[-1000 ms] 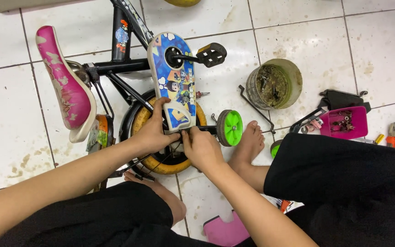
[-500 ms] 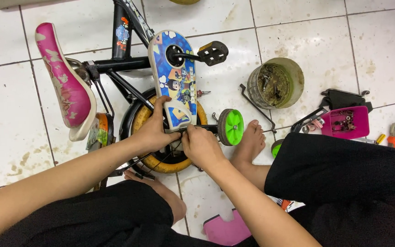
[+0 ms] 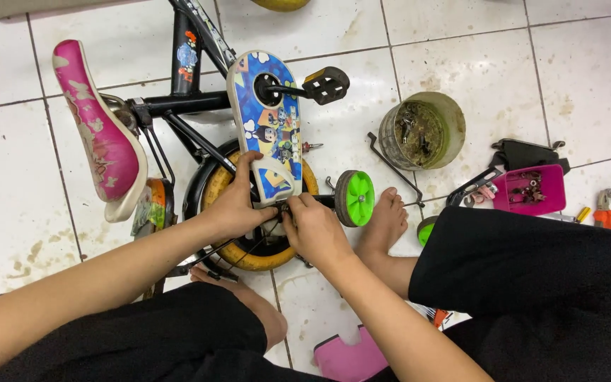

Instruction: Adjusting and securing training wheels on a child's bicycle using a wrench and screwdriver.

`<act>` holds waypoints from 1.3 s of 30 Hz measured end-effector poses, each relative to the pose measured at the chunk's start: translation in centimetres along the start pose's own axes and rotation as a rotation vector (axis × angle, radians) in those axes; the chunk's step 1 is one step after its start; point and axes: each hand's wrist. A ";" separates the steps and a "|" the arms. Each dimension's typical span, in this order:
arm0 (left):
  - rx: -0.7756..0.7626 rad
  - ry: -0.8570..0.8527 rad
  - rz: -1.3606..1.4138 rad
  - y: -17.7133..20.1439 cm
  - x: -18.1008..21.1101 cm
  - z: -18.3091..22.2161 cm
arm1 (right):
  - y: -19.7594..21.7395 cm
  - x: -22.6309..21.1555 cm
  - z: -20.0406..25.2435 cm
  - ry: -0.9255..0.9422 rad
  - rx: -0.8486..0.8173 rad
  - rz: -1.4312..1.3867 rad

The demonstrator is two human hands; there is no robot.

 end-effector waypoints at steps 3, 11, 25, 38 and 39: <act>-0.003 0.004 0.013 -0.4 -0.1 0.3 | -1.0 0.5 0.2 0.023 0.015 0.066; 0.004 0.023 -0.012 -0.2 0.5 0.3 | -2.5 2.6 -2.4 -0.037 -0.149 0.148; 0.007 0.013 0.020 -0.2 0.2 0.4 | -1.3 2.7 -5.8 -0.011 -0.372 0.219; -0.013 0.041 0.034 -0.1 0.1 0.4 | 0.0 1.5 -4.1 -0.394 -0.409 -0.361; -0.014 0.037 0.029 0.0 0.0 0.4 | -0.1 1.7 -3.5 -0.395 -0.403 -0.362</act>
Point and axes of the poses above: each hand's wrist, its own z-axis away from the middle knuckle, its own y-axis out of the back of the hand, x = y × z, and after that the axes turned 15 degrees about -x, right-handed
